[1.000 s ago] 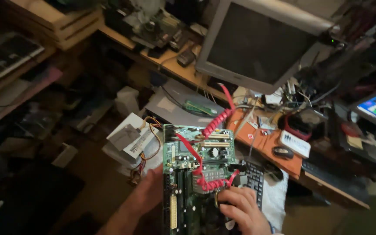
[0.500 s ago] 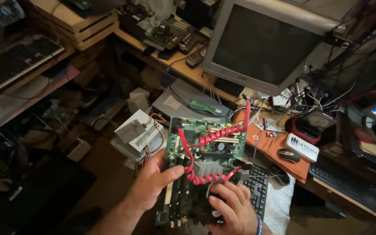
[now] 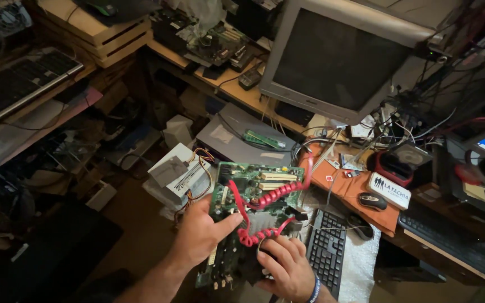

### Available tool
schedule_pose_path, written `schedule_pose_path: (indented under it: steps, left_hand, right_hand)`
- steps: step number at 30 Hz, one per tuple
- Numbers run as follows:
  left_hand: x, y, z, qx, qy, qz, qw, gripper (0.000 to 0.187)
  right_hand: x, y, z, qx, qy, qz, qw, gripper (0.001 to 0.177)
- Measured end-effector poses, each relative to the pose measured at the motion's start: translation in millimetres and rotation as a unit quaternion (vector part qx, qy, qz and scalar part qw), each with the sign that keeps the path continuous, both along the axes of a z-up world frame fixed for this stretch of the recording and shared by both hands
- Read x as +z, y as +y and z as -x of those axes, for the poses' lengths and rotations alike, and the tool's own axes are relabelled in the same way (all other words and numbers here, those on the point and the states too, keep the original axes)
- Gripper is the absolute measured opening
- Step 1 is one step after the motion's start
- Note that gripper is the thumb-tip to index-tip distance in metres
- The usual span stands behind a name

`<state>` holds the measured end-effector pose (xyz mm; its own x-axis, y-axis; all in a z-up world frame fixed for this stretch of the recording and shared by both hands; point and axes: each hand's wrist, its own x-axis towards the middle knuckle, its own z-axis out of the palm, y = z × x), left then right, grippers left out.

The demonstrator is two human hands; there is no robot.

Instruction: Inspecting and connecting cables to a computer motherboard on a workbench

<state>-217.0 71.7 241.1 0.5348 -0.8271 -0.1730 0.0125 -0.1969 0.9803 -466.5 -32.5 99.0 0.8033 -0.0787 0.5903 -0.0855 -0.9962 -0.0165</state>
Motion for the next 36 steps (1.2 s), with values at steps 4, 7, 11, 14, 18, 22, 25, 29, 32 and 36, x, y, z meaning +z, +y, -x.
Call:
schedule_pose_path:
  steps: [4, 7, 11, 14, 18, 22, 25, 29, 32, 36]
  left_hand:
    - [-20, -3, 3, 0.014, -0.071, 0.094, 0.993, 0.020]
    - [-27, -2, 3, 0.009, -0.111, 0.062, 0.992, 0.030]
    - [-56, -2, 6, -0.017, -0.247, -0.029, 0.969, 0.025]
    - [-78, -3, 8, -0.059, -0.303, -0.019, 0.951, 0.032]
    - [-61, -1, 16, -0.124, -0.295, -0.139, 0.937, 0.028]
    - [-85, 4, 18, -0.091, -0.398, 0.006, 0.913, 0.027]
    - [-97, 3, 19, -0.078, -0.427, -0.017, 0.901, 0.032]
    - [-111, 2, 22, -0.029, -0.495, 0.047, 0.867, 0.031]
    - [-109, 5, 19, -0.005, -0.509, 0.111, 0.854, 0.030]
    - [-109, 11, 14, -0.005, -0.478, 0.215, 0.851, 0.031]
  right_hand:
    - [-2, 1, -12, 0.005, -0.029, 0.033, 0.999, 0.056]
    - [28, 11, -19, -0.014, -0.001, -0.016, 1.000, 0.067]
    - [112, 29, -32, -0.001, -0.104, -0.107, 0.989, 0.038]
    - [139, 30, -38, -0.061, -0.172, -0.161, 0.970, 0.024]
    - [144, 18, -67, -0.105, -0.103, -0.290, 0.946, 0.035]
    - [136, 18, -78, -0.122, -0.111, -0.314, 0.935, 0.020]
    - [127, 13, -79, -0.182, -0.044, -0.342, 0.921, 0.020]
    - [112, 11, -85, -0.202, -0.072, -0.473, 0.855, 0.015]
    - [111, 20, -85, -0.169, -0.102, -0.441, 0.875, 0.019]
    - [111, 31, -83, -0.131, -0.118, -0.380, 0.908, 0.020]
